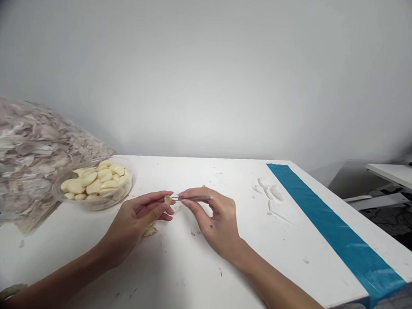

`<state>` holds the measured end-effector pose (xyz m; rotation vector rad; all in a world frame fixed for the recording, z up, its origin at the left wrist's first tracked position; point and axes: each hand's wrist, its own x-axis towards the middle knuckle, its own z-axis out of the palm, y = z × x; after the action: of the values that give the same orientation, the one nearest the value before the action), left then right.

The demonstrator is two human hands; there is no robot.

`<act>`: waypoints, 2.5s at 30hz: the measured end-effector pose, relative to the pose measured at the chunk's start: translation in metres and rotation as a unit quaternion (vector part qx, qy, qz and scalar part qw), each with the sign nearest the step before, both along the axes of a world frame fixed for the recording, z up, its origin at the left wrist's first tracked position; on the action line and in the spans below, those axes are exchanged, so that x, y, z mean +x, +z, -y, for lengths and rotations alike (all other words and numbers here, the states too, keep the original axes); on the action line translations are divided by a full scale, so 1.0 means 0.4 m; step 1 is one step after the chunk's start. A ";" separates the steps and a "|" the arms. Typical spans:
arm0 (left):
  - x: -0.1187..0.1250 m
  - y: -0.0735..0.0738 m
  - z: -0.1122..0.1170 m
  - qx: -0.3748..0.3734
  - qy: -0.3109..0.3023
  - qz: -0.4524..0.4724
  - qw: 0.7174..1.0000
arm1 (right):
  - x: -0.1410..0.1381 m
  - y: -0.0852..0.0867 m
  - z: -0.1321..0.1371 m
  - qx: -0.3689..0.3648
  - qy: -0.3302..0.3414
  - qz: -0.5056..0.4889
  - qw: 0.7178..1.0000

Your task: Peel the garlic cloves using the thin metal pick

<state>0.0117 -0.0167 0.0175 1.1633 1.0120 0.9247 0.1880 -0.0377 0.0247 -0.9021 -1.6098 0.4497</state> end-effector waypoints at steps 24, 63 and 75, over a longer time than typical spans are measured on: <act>-0.007 -0.007 -0.010 0.025 -0.045 -0.014 0.999 | 0.013 0.013 0.000 0.086 0.029 0.127 0.988; -0.006 0.011 0.000 0.011 -0.014 0.014 1.000 | 0.027 0.003 -0.010 0.206 0.062 0.180 0.960; -0.009 0.008 -0.003 -0.034 -0.014 0.003 0.999 | 0.011 0.008 -0.005 0.149 0.011 0.106 0.983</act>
<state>0.0082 -0.0153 0.0205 1.1146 1.0133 0.8654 0.1926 -0.0359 0.0279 -0.7216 -1.8238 0.1236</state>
